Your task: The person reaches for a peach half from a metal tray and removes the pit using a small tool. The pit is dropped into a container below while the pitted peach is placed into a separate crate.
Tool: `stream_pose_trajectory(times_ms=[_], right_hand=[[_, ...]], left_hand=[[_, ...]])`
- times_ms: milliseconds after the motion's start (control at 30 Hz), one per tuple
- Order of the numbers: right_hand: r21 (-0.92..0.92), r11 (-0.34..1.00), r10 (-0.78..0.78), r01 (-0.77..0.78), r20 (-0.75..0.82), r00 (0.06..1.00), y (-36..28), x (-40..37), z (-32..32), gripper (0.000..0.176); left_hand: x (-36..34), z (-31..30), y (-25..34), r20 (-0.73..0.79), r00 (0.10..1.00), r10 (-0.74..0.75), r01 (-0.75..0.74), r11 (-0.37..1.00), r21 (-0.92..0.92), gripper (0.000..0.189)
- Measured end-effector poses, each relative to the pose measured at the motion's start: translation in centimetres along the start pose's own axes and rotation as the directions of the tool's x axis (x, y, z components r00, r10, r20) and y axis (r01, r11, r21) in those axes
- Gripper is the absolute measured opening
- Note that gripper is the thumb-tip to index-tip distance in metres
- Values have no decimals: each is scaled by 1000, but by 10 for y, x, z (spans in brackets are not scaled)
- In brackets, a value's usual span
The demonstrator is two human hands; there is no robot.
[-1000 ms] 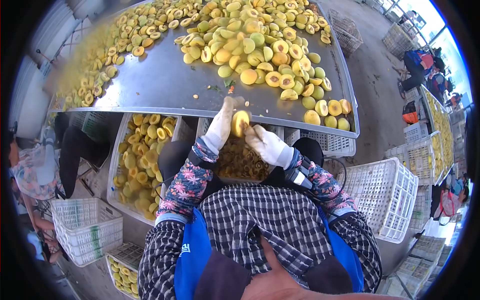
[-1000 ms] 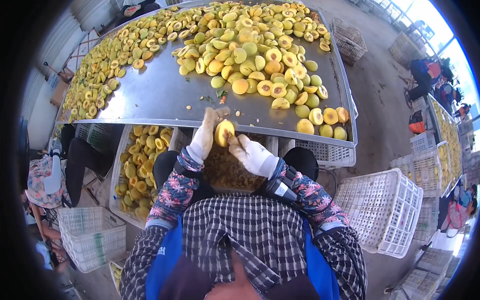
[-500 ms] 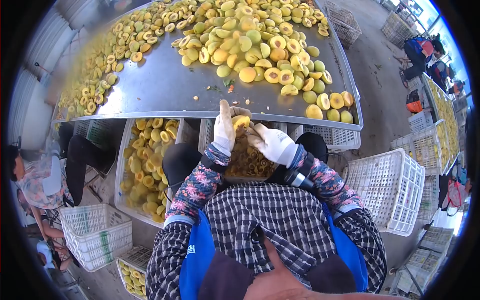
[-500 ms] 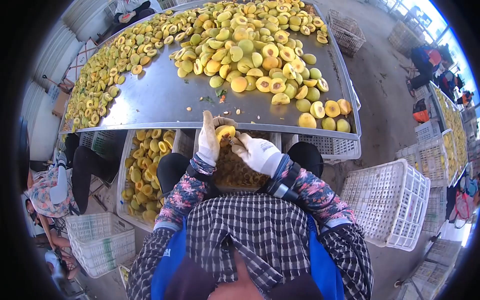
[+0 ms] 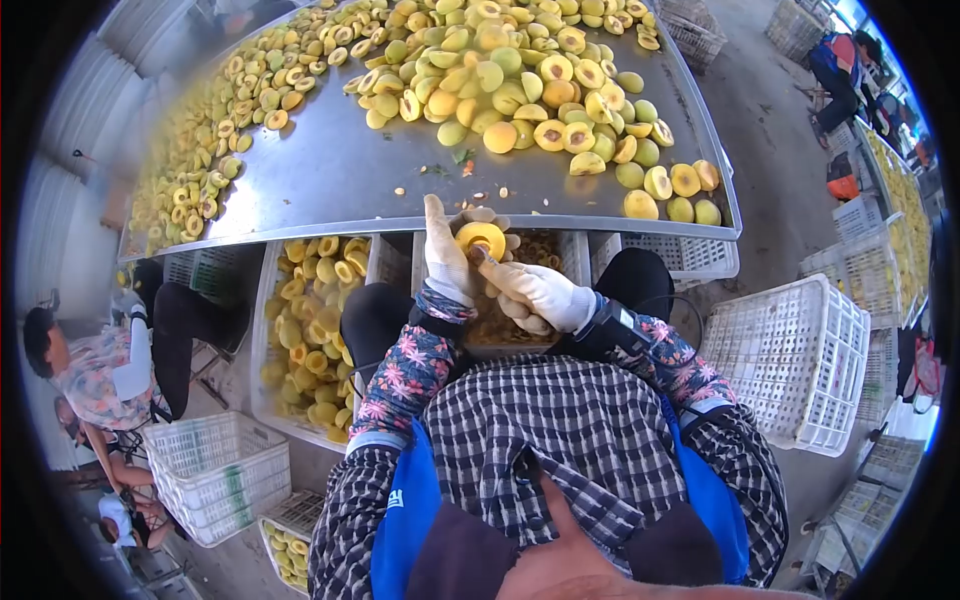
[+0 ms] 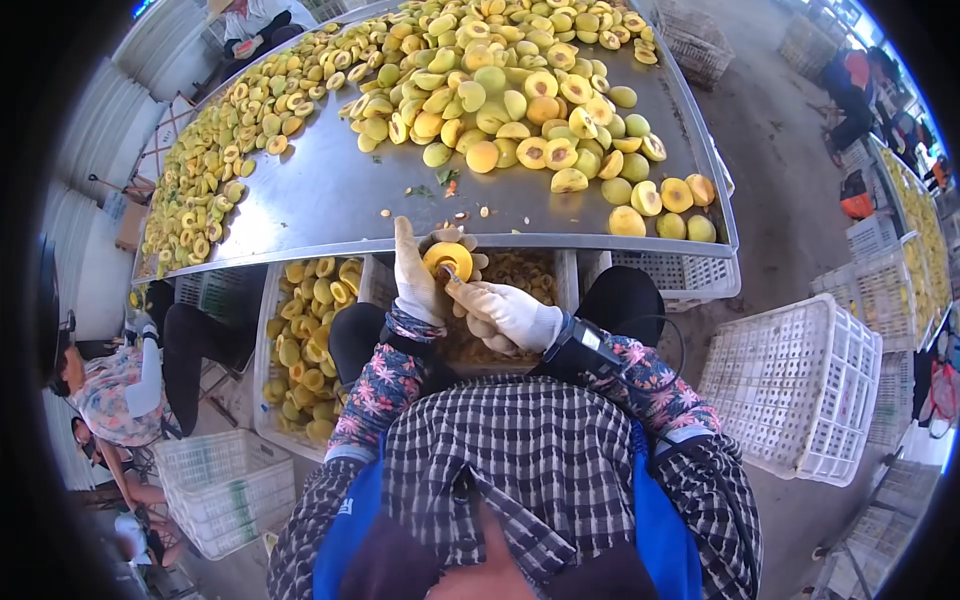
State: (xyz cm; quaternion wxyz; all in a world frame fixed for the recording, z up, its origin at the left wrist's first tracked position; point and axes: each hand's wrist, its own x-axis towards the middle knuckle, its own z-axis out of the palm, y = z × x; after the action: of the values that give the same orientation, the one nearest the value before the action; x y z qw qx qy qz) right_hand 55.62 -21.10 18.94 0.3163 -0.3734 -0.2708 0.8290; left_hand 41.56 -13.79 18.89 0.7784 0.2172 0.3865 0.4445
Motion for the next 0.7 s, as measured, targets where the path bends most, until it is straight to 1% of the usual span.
stream_pose_trajectory(times_ms=[67, 100, 133, 167, 200, 233, 267, 300, 333, 367, 400, 467, 500, 533, 567, 600, 633, 667, 700], right_hand=[[29, 1000, -7, 6, 37, 999, 2, -3, 0, 43], [48, 999, -11, 8, 69, 998, 3, -5, -1, 45], [48, 999, -18, 15, 69, 997, 5, -9, -4, 45], [-18, 1000, -16, 18, 131, 991, 8, -14, -10, 46], [-83, 996, -12, 28, 188, 982, 9, -18, -15, 47], [-246, 969, 61, -33, 109, 992, 5, -25, -16, 48], [-477, 878, 87, -43, 72, 994, 7, -26, -30, 45], [-787, 614, -50, 66, 44, 998, 24, -25, -53, 44], [-963, 247, -209, 108, 56, 976, 38, -23, -72, 45], [-955, 289, -43, -74, -90, 995, 17, -35, -56, 49], [-954, 291, -56, -73, -93, 994, 18, -34, -60, 49], [-963, 265, -119, 54, 23, 993, 28, -29, -71, 52], [-957, 269, -165, 107, 64, 984, 32, -25, -73, 52], [-956, 271, -180, 109, 60, 982, 37, -18, -74, 52], [-901, 390, -190, 191, 124, 974, 42, -11, -76, 53], [-831, 496, -224, 252, 158, 962, 50, -6, -84, 55], [-594, 650, -358, 474, 310, 881, 88, 26, -110, 50], [-816, 419, -316, 399, 282, 906, 45, -11, -80, 44], [-879, 360, -310, 312, 203, 929, 44, -14, -71, 40]], left_hand=[[-6, 6, 0, -82, 996, 43, -47, 998, -46, 74], [-8, 2, 2, -61, 994, 96, -94, 995, 24, 72], [-10, -5, 6, -33, 989, 146, -143, 985, 93, 70], [-12, -11, 10, -87, 960, 267, -251, 955, 161, 69], [-19, -24, 27, -90, 943, 321, -300, 934, 193, 58], [-24, -50, 34, 59, 757, 651, -592, 645, 483, 42], [-20, -104, 53, 225, 697, 680, -609, 397, 687, 27], [-47, -107, 88, 196, 794, 576, -400, 250, 882, 28], [-38, -174, 120, -52, 913, 405, -172, 498, 850, 38], [-48, -175, 134, -47, 878, 477, 6, 86, 996, 40], [-53, -172, 144, -3, 838, 546, 216, -326, 921, 43], [-39, -136, 144, 123, 829, 545, -14, -199, 980, 40], [-12, -129, 139, 25, 872, 489, -36, 13, 999, 44], [15, -123, 131, 137, 889, 438, -195, 92, 976, 49], [24, -83, 125, 196, 901, 388, -221, 23, 975, 51], [35, -40, 115, 277, 907, 317, -278, -41, 960, 53], [60, -25, 106, 404, 862, 306, -368, -171, 914, 54], [94, -16, 92, 562, 780, 275, -494, -280, 823, 55], [137, -14, 74, 612, 761, 216, -558, -263, 787, 58]])
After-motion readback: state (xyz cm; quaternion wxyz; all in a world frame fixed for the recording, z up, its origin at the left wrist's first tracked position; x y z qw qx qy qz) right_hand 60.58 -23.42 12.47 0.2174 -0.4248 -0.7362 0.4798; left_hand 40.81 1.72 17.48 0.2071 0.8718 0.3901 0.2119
